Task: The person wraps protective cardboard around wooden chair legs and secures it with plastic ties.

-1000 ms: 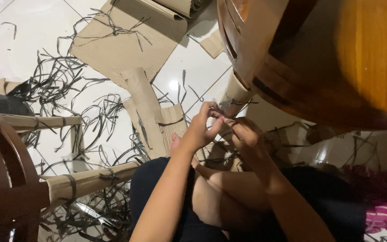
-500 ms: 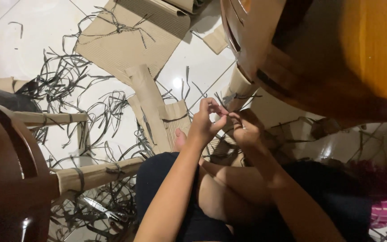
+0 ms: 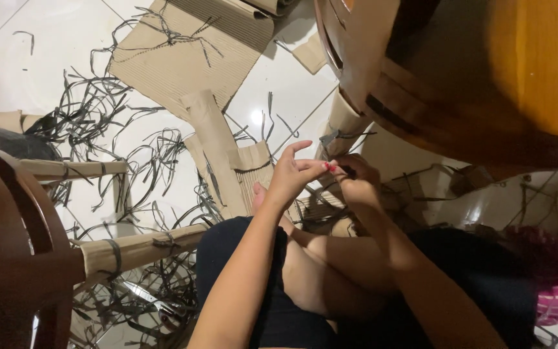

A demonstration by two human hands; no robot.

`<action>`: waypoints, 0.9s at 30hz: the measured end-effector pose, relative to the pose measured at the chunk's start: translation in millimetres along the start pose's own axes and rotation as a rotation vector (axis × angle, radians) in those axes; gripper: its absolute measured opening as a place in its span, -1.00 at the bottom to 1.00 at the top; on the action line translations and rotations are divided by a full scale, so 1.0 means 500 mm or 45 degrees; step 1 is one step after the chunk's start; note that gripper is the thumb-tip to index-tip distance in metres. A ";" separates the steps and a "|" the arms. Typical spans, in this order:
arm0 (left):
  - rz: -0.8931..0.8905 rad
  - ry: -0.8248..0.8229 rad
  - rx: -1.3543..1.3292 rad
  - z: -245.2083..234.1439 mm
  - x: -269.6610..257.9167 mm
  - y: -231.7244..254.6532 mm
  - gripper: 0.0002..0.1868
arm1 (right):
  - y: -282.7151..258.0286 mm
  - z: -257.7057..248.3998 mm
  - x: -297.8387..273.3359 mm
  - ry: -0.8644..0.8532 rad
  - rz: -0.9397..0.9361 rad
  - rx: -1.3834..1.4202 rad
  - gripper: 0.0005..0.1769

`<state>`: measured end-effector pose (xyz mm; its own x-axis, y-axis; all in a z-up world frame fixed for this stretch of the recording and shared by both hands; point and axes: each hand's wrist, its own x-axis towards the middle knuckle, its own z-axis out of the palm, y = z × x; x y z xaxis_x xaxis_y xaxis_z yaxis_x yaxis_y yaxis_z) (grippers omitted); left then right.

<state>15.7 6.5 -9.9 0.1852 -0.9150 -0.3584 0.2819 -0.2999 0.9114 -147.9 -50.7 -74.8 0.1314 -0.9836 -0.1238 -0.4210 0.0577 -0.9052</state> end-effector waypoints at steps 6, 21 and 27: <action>-0.028 -0.017 -0.063 -0.016 0.013 -0.022 -0.08 | -0.004 -0.005 -0.002 -0.065 0.031 -0.034 -0.84; 0.204 0.179 0.531 0.013 -0.008 -0.031 -0.49 | 0.029 0.018 -0.002 0.048 -0.218 0.185 -0.77; 0.171 0.289 0.712 -0.019 0.065 -0.172 -0.51 | 0.009 0.012 -0.005 0.070 -0.270 0.305 -0.76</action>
<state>6.2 5.0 -101.8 0.3979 -0.8927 -0.2116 -0.2824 -0.3386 0.8975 -144.8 -46.7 -81.2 0.1424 -0.9854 0.0936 -0.1651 -0.1169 -0.9793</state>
